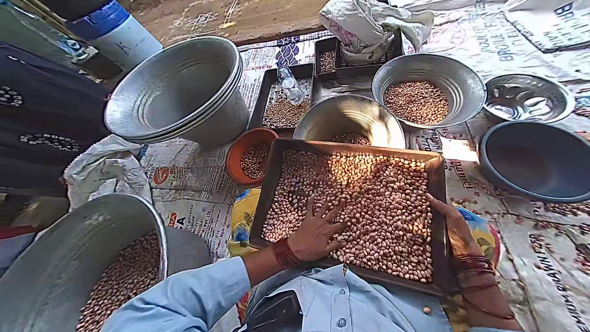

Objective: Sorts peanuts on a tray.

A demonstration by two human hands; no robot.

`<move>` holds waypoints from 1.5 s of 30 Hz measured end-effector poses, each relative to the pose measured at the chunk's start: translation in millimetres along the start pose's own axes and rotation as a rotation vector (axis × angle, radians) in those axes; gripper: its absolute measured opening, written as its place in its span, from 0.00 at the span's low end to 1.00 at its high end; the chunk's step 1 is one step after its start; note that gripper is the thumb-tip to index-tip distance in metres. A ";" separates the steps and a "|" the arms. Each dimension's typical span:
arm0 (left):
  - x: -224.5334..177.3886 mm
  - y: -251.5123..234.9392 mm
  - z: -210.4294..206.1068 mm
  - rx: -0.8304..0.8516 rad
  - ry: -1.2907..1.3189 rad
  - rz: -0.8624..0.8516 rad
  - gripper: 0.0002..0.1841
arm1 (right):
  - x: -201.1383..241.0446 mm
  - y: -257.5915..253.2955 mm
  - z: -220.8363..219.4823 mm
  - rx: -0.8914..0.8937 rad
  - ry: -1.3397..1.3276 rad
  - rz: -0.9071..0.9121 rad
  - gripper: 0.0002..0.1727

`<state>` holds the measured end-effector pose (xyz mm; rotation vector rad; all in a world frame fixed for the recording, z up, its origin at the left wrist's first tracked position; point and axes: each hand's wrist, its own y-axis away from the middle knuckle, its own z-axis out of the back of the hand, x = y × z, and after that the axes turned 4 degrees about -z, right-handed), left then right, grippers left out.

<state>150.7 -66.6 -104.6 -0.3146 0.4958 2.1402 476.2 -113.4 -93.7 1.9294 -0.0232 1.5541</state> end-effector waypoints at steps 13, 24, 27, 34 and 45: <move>32.0 -106.8 24.8 -0.554 -0.070 0.226 0.33 | -0.9 -5.1 1.4 0.029 -0.042 -0.003 0.22; 15.1 26.5 3.9 -0.025 -0.056 0.186 0.36 | -1.5 -3.2 2.5 0.043 -0.017 -0.001 0.25; 58.3 28.2 9.9 -0.163 -0.193 0.343 0.45 | 1.8 -4.4 0.2 0.052 -0.056 -0.019 0.25; 34.9 -93.2 33.6 -0.357 -0.023 0.367 0.38 | 0.9 -3.6 -0.7 0.025 -0.064 -0.005 0.22; 15.1 26.1 4.3 -0.019 -0.038 0.127 0.34 | 2.2 1.3 0.1 0.031 -0.025 -0.016 0.22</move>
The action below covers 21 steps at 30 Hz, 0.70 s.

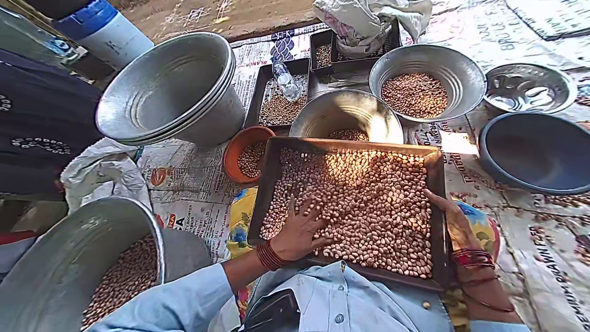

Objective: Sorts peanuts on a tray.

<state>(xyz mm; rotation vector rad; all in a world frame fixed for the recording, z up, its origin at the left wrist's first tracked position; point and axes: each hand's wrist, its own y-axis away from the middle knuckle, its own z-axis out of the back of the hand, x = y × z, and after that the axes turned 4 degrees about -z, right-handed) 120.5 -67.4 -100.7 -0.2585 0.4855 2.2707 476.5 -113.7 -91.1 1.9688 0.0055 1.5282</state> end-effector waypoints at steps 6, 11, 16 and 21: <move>42.1 -38.3 30.9 0.065 -0.067 0.408 0.44 | 2.0 -4.0 -2.8 0.018 -0.053 -0.015 0.24; 4.7 -126.6 16.9 -0.426 -0.009 0.204 0.38 | -0.2 -2.6 -2.5 0.006 -0.085 0.003 0.20; -44.1 -96.1 6.3 -0.148 0.173 -0.090 0.39 | -2.7 -2.9 0.3 -0.042 -0.037 -0.017 0.22; -2.9 -4.7 2.9 0.105 0.064 -0.056 0.28 | -0.2 1.4 -3.2 -0.035 -0.043 -0.027 0.22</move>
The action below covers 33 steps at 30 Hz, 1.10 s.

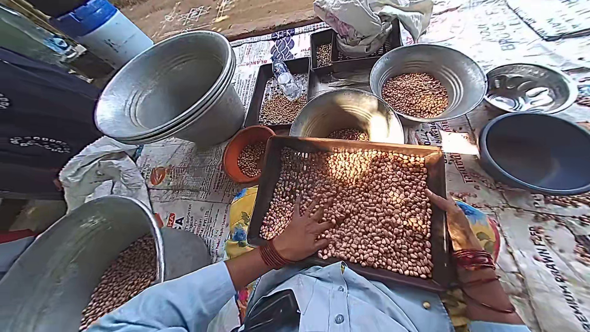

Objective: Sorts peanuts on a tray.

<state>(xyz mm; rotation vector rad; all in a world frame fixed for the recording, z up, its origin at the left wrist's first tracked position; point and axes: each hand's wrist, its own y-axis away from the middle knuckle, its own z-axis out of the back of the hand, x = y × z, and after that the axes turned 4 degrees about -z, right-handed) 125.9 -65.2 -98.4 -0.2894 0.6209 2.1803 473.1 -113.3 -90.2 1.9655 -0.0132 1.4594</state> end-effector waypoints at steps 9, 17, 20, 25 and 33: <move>30.1 -73.6 40.5 -0.149 -0.044 0.422 0.41 | 1.6 -4.8 -0.3 0.009 -0.059 -0.018 0.22; -25.3 -81.9 18.8 -0.117 -0.072 0.008 0.31 | -1.7 -3.8 3.5 0.005 0.009 0.029 0.21; -30.4 -32.4 40.2 0.081 -0.053 0.178 0.28 | -0.2 -1.7 2.9 0.016 0.020 0.026 0.22; 5.5 49.4 54.1 -0.653 -0.167 0.368 0.22 | -3.6 7.4 1.5 0.057 -0.049 0.136 0.24; 46.5 86.4 55.1 -0.466 0.199 0.792 0.16 | -10.9 3.6 4.9 0.108 -0.091 0.241 0.30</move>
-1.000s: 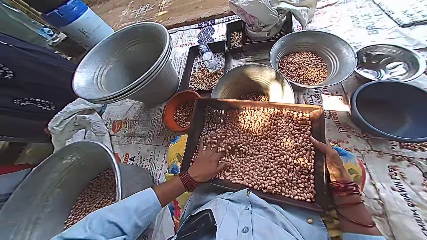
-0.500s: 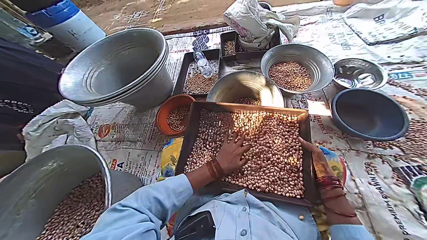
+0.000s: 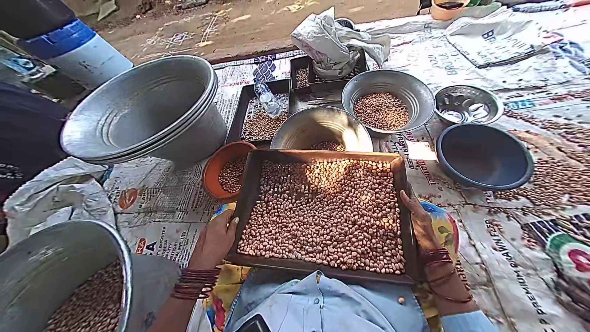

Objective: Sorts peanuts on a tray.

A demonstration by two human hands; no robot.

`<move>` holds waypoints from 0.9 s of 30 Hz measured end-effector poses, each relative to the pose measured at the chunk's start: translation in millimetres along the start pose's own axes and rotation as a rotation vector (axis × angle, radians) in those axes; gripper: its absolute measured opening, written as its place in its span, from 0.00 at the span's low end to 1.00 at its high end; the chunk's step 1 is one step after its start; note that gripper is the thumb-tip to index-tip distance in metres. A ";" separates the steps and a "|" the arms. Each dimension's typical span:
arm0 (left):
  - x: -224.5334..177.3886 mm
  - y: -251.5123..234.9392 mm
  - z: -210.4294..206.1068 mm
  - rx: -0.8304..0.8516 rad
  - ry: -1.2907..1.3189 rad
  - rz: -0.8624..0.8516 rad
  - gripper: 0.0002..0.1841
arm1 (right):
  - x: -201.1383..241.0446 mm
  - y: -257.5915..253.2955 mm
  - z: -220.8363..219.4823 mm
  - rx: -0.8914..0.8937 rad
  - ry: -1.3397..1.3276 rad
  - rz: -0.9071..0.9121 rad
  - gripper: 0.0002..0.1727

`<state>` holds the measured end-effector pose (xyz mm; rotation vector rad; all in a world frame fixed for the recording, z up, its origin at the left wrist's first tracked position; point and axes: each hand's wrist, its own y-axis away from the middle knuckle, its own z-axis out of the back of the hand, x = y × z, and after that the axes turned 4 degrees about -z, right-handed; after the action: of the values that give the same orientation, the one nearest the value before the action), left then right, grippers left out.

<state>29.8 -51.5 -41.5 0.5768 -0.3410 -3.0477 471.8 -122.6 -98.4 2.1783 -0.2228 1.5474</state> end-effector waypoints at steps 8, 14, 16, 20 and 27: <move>-59.6 47.4 82.6 -0.291 0.407 -0.430 0.17 | -2.2 -1.8 27.5 -0.061 -0.338 -0.006 0.22; -43.5 23.0 55.1 -0.320 0.198 -0.442 0.26 | -6.1 -0.8 28.5 -0.095 -0.240 0.006 0.16; -41.8 30.1 52.5 -0.336 0.284 -0.460 0.27 | -6.1 -1.0 31.6 -0.133 -0.196 0.032 0.16; -28.4 40.8 42.8 -0.331 0.448 -0.467 0.26 | -10.2 -3.5 29.9 -0.084 -0.239 0.110 0.18; 11.0 11.3 -10.4 -0.058 0.072 -0.123 0.24 | -7.0 5.4 11.4 -0.017 0.057 0.050 0.31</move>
<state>23.1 -65.4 -52.4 0.7283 -0.2229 -3.1306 476.9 -133.4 -106.4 2.1268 -0.2727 1.6268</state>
